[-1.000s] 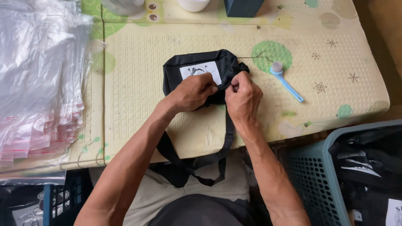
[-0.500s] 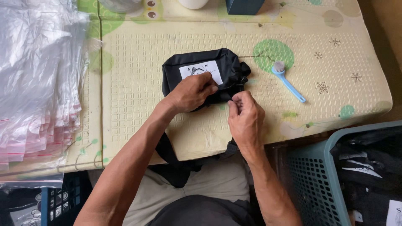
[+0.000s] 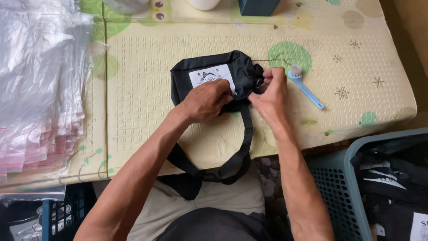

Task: The person cleans a black shoulder bag with a blue brush, then attaches a metal chain and a small tag to the bag's strap. The person also places a paper insert inside the bag and adjusts the strap.

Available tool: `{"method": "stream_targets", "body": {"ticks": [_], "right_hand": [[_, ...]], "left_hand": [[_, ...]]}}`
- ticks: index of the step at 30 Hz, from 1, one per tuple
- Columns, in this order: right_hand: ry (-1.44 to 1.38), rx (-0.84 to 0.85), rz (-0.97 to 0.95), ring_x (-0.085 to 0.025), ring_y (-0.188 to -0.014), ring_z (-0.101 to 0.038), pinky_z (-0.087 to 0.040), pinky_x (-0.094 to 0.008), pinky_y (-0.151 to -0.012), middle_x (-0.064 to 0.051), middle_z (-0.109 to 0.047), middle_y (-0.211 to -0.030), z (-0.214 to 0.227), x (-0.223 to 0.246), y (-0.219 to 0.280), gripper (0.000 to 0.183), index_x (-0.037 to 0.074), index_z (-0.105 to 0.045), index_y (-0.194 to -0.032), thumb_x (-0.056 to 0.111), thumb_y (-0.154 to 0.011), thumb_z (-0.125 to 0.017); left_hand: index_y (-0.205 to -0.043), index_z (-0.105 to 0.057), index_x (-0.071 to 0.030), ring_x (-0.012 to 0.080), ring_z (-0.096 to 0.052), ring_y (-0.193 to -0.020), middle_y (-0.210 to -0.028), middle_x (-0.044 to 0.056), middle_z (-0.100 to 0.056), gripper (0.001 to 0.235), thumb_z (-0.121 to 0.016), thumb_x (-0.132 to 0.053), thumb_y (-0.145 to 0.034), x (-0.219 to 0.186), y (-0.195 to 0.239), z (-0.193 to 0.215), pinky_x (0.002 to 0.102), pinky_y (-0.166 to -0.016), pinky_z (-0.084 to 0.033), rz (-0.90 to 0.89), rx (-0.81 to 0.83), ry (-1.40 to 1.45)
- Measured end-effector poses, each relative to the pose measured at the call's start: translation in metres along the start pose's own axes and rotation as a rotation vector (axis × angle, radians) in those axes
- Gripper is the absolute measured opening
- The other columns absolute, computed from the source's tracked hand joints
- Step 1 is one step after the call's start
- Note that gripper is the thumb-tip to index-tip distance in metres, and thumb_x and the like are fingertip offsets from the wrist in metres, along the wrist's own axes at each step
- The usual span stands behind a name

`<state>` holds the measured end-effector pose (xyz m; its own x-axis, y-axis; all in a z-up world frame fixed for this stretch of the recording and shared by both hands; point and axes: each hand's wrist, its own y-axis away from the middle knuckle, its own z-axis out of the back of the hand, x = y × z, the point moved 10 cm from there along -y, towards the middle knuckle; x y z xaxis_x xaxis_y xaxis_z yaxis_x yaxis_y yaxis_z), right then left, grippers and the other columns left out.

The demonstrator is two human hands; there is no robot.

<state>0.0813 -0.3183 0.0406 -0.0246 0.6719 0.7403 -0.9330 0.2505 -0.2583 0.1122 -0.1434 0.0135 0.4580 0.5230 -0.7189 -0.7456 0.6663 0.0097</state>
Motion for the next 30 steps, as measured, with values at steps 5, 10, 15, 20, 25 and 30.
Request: {"method": "stream_targets", "body": {"ticks": [5,10,15,20,25,30], "right_hand": [[-0.171,0.134,-0.069,-0.040,-0.102,-0.070,-0.060,-0.047,-0.083,-0.023,-0.061,-0.109,0.028,0.023,0.050,0.052,0.000,-0.050,-0.117,0.021,-0.088,-0.087],[0.075,0.255,-0.133,-0.039,-0.077,-0.077,-0.060,-0.050,-0.065,-0.022,-0.071,-0.087,0.008,0.042,0.101,0.035,0.000,-0.060,-0.099,0.017,-0.083,-0.085],[0.081,-0.033,0.060,-0.025,-0.064,-0.073,-0.056,-0.035,-0.056,-0.010,-0.071,-0.075,0.018,0.054,0.071,0.018,0.008,-0.065,-0.089,0.004,-0.082,-0.081],[0.118,-0.190,0.216,-0.027,-0.067,-0.071,-0.058,-0.038,-0.062,-0.007,-0.053,-0.086,0.000,0.042,0.028,0.035,0.009,-0.053,-0.086,-0.002,-0.071,-0.083],[0.290,-0.187,0.225,-0.038,-0.069,-0.065,-0.051,-0.046,-0.059,-0.005,-0.045,-0.080,-0.005,0.038,0.035,0.033,0.014,-0.044,-0.073,0.010,-0.083,-0.075],[0.335,0.023,0.229,-0.038,-0.089,-0.069,-0.058,-0.047,-0.073,-0.009,-0.058,-0.095,-0.013,0.049,0.062,0.019,0.007,-0.069,-0.084,0.021,-0.097,-0.067]], "left_hand": [[-0.106,-0.061,-0.014,0.0354,-0.066,-0.106,-0.100,0.010,-0.067,0.016,-0.057,-0.029,-0.103,0.000,0.005,0.003,0.049,-0.093,-0.052,0.012,-0.001,0.009],[-0.106,-0.060,-0.013,0.0366,-0.066,-0.105,-0.100,0.011,-0.066,0.019,-0.057,-0.032,-0.103,-0.001,0.009,0.006,0.050,-0.094,-0.052,0.038,0.001,0.076],[-0.107,-0.060,-0.013,0.0383,-0.066,-0.105,-0.098,0.013,-0.066,0.021,-0.057,-0.033,-0.103,-0.002,0.007,0.005,0.052,-0.092,-0.052,0.030,0.000,0.073],[-0.108,-0.059,-0.013,0.0409,-0.066,-0.104,-0.097,0.016,-0.066,0.021,-0.053,-0.033,-0.105,-0.012,0.019,0.016,0.053,-0.091,-0.051,0.060,0.004,0.121],[-0.107,-0.058,-0.015,0.0412,-0.067,-0.102,-0.095,0.015,-0.067,0.022,-0.054,-0.036,-0.105,-0.003,0.018,0.013,0.053,-0.089,-0.052,0.045,-0.040,0.141],[-0.106,-0.060,-0.014,0.0383,-0.069,-0.100,-0.094,0.013,-0.069,0.021,-0.054,-0.035,-0.105,-0.004,0.016,0.016,0.050,-0.088,-0.053,0.044,-0.047,0.126]]}}
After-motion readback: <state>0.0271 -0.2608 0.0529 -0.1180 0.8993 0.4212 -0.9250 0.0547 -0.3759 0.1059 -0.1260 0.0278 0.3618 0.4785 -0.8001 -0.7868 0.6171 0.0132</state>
